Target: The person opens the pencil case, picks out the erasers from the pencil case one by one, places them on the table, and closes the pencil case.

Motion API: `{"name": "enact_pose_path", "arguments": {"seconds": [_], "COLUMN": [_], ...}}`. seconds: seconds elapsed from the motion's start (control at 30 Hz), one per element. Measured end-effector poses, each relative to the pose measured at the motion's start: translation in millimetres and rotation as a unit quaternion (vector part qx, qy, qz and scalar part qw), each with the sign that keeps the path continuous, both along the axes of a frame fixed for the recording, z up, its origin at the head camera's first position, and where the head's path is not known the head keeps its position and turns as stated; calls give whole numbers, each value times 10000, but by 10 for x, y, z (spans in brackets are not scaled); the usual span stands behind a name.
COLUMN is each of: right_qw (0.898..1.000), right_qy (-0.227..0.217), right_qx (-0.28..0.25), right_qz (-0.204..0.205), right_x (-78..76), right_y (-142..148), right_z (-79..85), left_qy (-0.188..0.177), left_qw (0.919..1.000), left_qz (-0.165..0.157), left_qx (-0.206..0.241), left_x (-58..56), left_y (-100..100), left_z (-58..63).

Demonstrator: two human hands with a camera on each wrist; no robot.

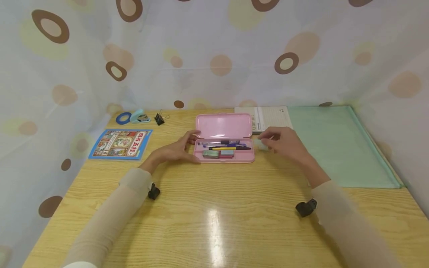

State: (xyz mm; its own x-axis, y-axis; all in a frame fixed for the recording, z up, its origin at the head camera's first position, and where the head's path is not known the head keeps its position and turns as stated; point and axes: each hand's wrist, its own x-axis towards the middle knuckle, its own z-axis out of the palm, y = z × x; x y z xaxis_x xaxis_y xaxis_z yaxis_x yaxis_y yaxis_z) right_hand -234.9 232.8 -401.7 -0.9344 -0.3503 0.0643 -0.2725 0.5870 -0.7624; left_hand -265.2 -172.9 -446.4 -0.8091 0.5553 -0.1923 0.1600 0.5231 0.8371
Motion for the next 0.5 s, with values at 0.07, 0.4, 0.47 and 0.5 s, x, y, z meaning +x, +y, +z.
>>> {"name": "enact_pose_path", "arguments": {"seconds": [0.07, 0.4, 0.47, 0.5], "right_qw": [10000, 9972, 9962, 9957], "right_qy": [25, -312, -375, -400], "right_qx": [34, 365, 459, 518], "right_qz": [-69, -579, -632, -649], "right_x": [-11, -69, -77, -81], "right_y": [103, 533, 578, 595], "right_z": [-20, -172, -204, -221], "left_qy": [-2, -5, -9, -9], "left_qw": [10000, 10000, 10000, 10000], "left_qz": [-1, -21, -24, -20], "left_qx": [-4, 7, 16, 14], "left_x": [-1, -17, -18, -18], "left_y": [3, 5, 4, 3], "left_z": [0, -18, -20, -21]}}
